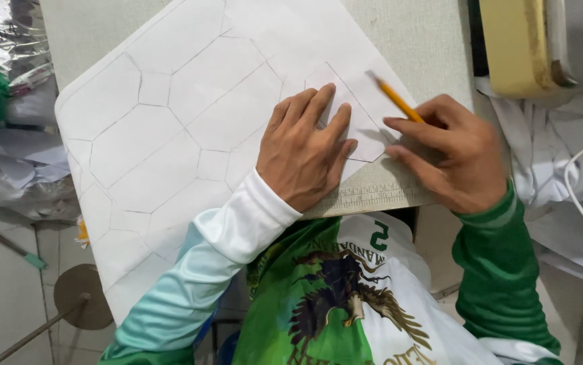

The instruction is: The person uses a pencil and a small paper template to trace geometric patterns onto a larger sheet of white paper. They repeatedly reposition the template and trace its outline to create a series of connected shapes.

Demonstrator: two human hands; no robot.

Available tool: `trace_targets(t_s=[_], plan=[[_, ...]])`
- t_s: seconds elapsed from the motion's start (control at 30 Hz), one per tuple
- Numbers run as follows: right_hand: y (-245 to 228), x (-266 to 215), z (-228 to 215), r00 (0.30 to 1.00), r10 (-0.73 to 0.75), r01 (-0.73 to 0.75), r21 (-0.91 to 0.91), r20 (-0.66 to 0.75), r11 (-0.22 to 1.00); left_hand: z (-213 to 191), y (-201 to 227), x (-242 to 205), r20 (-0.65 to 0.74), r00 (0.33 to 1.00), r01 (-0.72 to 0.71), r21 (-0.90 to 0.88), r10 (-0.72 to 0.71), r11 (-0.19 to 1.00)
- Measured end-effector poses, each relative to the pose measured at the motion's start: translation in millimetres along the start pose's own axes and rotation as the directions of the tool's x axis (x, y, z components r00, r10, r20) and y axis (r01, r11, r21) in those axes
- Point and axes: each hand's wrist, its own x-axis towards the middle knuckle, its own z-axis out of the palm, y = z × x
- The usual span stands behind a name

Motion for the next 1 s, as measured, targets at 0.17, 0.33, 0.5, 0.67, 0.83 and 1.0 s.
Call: trace_targets(t_s=[0.17, 0.33, 0.5, 0.67, 0.83, 1.0], plan=[[9.0, 8.8, 7.8, 0.985, -0.137, 0.143, -0.048, 0.106, 0.989, 2.7, -8.3, -3.7, -0.019, 1.0, 0.002, -0.058, -0.003, 0.998], [11.8, 6.2, 11.1, 0.991, -0.122, 0.126, -0.073, 0.057, 0.989, 7.3, -21.6, -4.3, -0.031, 0.998, -0.051, -0.077, 0.049, 0.996], [7.3, 7.1, 9.6, 0.992, -0.11, 0.113, -0.054, 0.063, 0.992, 7.8, -35.4, -5.7, -0.04, 0.999, 0.016, -0.188, -0.024, 0.982], [7.5, 7.4, 10.3, 0.993, -0.104, 0.106, -0.046, 0.052, 0.993, 8.2, -36.6, -6.9, -0.102, 0.995, 0.001, -0.193, -0.021, 0.981], [4.0, 10.3, 16.3, 0.998, -0.055, 0.052, -0.084, -0.038, 0.995, 5.8, -33.8, -6.5, -0.134, 0.991, -0.019, -0.163, -0.003, 0.986], [12.6, 12.9, 19.9, 0.992, -0.077, 0.061, -0.152, -0.101, 0.986, 6.8, -30.9, -6.2, -0.148, 0.989, -0.001, -0.038, -0.004, 0.999]])
